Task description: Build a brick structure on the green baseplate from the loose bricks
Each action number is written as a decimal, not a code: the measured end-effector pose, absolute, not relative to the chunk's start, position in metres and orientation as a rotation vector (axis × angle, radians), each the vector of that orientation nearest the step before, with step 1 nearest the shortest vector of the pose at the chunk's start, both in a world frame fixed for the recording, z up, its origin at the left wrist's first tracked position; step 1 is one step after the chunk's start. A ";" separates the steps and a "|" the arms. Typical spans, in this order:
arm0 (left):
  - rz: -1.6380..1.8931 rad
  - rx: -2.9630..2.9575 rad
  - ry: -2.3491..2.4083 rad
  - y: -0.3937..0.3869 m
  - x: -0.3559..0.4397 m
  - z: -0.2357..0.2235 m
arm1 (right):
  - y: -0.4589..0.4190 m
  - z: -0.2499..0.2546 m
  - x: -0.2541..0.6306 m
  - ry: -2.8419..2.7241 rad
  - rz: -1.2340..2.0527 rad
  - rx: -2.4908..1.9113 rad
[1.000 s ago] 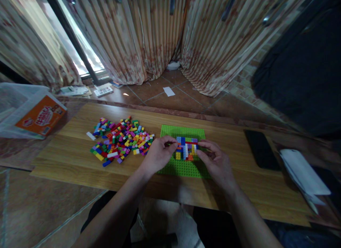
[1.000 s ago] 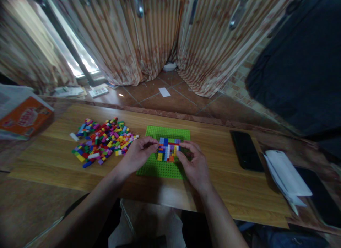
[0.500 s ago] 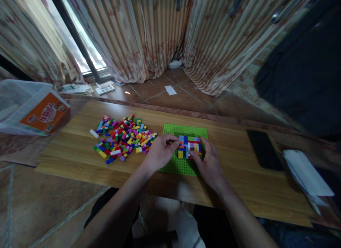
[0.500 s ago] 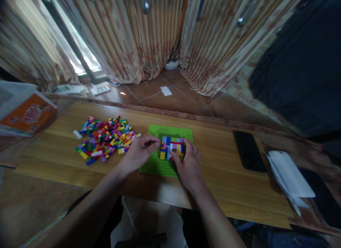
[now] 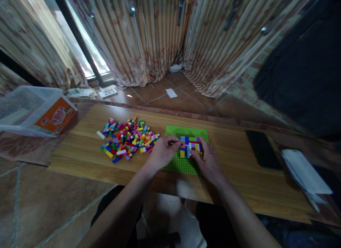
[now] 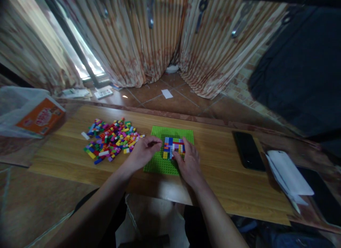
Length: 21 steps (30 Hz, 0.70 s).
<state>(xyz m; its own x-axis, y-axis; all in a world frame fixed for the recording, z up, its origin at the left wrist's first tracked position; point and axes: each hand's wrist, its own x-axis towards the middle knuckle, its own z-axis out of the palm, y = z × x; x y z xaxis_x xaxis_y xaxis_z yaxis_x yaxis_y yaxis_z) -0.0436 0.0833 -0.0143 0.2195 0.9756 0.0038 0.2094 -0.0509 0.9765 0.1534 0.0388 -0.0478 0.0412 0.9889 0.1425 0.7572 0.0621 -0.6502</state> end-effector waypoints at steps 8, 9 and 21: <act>0.952 1.499 1.216 0.077 -0.044 -0.010 | 0.044 -0.057 0.164 -1.720 0.509 -1.710; 0.968 1.481 1.213 0.076 -0.042 -0.009 | 0.045 -0.052 0.164 -1.714 0.512 -1.719; 1.410 1.323 1.216 0.084 -0.071 0.018 | 0.044 0.008 0.071 -1.686 0.509 -1.450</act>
